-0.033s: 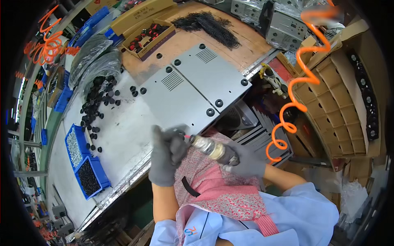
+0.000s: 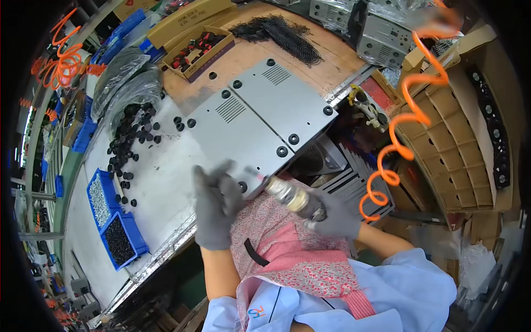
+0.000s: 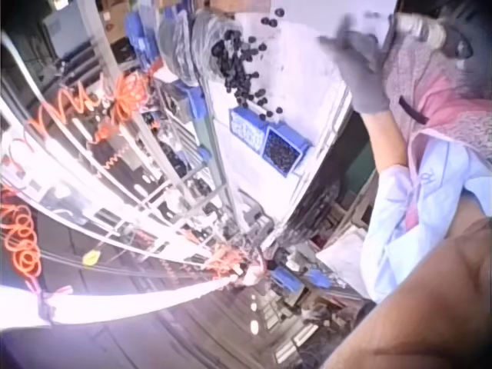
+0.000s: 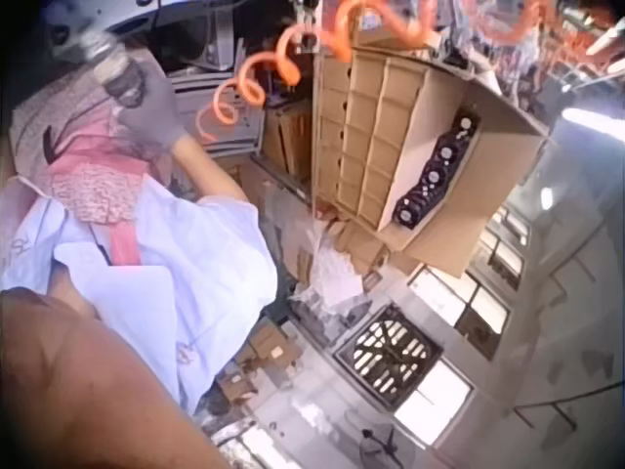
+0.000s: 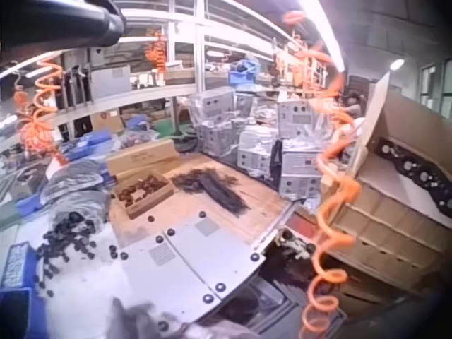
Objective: Assemble electronic housing by installing components, fans, and screws using a pneumatic screwdriver.
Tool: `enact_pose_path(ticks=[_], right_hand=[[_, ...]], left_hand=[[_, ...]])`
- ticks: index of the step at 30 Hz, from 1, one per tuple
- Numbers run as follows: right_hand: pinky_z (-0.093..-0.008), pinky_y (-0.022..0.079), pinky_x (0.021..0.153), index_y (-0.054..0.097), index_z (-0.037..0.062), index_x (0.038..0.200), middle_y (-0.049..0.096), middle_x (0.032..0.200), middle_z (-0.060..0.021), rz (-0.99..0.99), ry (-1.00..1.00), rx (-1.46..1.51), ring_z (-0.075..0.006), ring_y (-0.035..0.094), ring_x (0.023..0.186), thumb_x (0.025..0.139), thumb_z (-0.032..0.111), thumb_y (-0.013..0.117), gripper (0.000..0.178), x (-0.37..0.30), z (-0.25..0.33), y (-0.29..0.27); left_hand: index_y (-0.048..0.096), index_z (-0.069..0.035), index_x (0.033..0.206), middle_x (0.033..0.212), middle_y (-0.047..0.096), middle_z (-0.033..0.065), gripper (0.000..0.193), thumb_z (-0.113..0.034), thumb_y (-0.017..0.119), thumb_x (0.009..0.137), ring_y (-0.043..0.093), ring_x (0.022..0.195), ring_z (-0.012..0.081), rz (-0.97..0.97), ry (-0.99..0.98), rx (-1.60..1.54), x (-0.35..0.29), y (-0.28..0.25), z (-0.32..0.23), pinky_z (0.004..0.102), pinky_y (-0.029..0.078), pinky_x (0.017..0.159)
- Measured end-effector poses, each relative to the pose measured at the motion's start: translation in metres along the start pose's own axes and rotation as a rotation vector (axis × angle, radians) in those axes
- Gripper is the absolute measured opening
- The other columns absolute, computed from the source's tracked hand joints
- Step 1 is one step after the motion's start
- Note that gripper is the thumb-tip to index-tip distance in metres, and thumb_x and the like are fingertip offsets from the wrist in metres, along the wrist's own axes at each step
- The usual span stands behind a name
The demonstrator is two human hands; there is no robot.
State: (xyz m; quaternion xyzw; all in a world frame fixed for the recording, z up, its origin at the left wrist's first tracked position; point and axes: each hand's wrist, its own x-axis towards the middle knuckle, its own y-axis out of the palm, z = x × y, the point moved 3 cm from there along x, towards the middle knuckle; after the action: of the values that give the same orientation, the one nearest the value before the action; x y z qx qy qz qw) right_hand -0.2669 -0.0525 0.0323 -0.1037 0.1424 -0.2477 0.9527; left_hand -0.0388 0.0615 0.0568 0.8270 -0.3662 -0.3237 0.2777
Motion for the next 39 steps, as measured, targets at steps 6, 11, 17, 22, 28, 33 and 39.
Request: enact_pose_path(ticks=[6,11,17,22,28,33,39], right_hand=[[-0.0276,0.048,0.08,0.041,0.0026,0.135,0.056,0.103,-0.0066,-0.392,0.159,0.194,-0.0129,0.056,0.089,0.07,0.005,0.064,0.069,-0.018,-0.056,-0.031],[-0.0275,0.048,0.084,0.038,0.0028,0.139,0.057,0.114,-0.0083,-0.476,0.094,0.099,-0.0127,0.058,0.095,0.076,0.003,0.068,0.069,-0.02,-0.067,-0.04],[-0.0267,0.047,0.087,0.034,0.0029,0.143,0.06,0.112,-0.0092,-0.478,0.151,0.12,-0.0119,0.058,0.098,0.078,0.007,0.07,0.074,-0.006,-0.073,-0.04],[-0.0271,0.047,0.085,0.034,0.0042,0.143,0.061,0.111,-0.0099,-0.49,0.125,0.009,-0.0126,0.059,0.096,0.08,0.008,0.068,0.072,-0.003,-0.071,-0.043],[-0.031,0.05,0.076,0.034,0.007,0.143,0.065,0.098,-0.0127,-0.486,0.086,-0.221,-0.0181,0.064,0.084,0.082,0.014,0.067,0.07,0.005,-0.081,-0.057],[-0.0344,0.051,0.068,0.036,0.0102,0.141,0.066,0.088,-0.0141,-0.523,0.009,-0.629,-0.0264,0.066,0.076,0.083,0.023,0.067,0.067,0.008,-0.093,-0.065],[-0.0356,0.051,0.069,0.039,0.0111,0.14,0.066,0.091,-0.0142,-0.494,0.026,-0.337,-0.0276,0.067,0.079,0.08,0.028,0.071,0.07,0.004,-0.091,-0.059]], left_hand=[[0.039,0.008,0.133,0.115,0.056,0.0216,0.04,-0.009,0.043,0.097,0.055,0.113,0.0309,-0.083,0.179,-0.333,0.009,-0.039,-0.012,0.0384,0.049,0.098],[0.035,0.004,0.137,0.118,0.057,0.0192,0.043,-0.004,0.044,0.095,0.061,0.106,0.0273,0.118,-0.006,-0.458,0.011,-0.042,0.015,0.0348,0.056,0.087],[0.051,-0.003,0.119,0.089,0.056,0.0039,0.029,-0.022,0.053,0.097,0.048,0.064,0.0075,0.054,0.013,-0.286,0.01,-0.027,0.024,0.0176,0.039,0.05],[0.056,-0.007,0.094,0.066,0.046,-0.0027,0.029,-0.035,0.051,0.097,0.036,0.047,0.0049,-0.033,0.033,-0.217,0.005,-0.02,0.02,0.0176,0.029,0.039],[0.055,-0.008,0.089,0.059,0.041,-0.0045,0.031,-0.038,0.049,0.098,0.03,0.041,0.0049,-0.173,0.022,-0.186,0.004,-0.028,0.027,0.018,0.026,0.036],[0.055,-0.007,0.096,0.063,0.042,-0.0052,0.034,-0.04,0.052,0.096,0.032,0.045,0.0036,-0.082,-0.06,-0.189,0.018,-0.04,0.036,0.0171,0.027,0.038],[0.054,-0.004,0.103,0.066,0.046,-0.0043,0.032,-0.034,0.055,0.096,0.035,0.047,0.0045,-0.111,0.017,-0.14,0.01,-0.039,0.035,0.0173,0.028,0.04]])
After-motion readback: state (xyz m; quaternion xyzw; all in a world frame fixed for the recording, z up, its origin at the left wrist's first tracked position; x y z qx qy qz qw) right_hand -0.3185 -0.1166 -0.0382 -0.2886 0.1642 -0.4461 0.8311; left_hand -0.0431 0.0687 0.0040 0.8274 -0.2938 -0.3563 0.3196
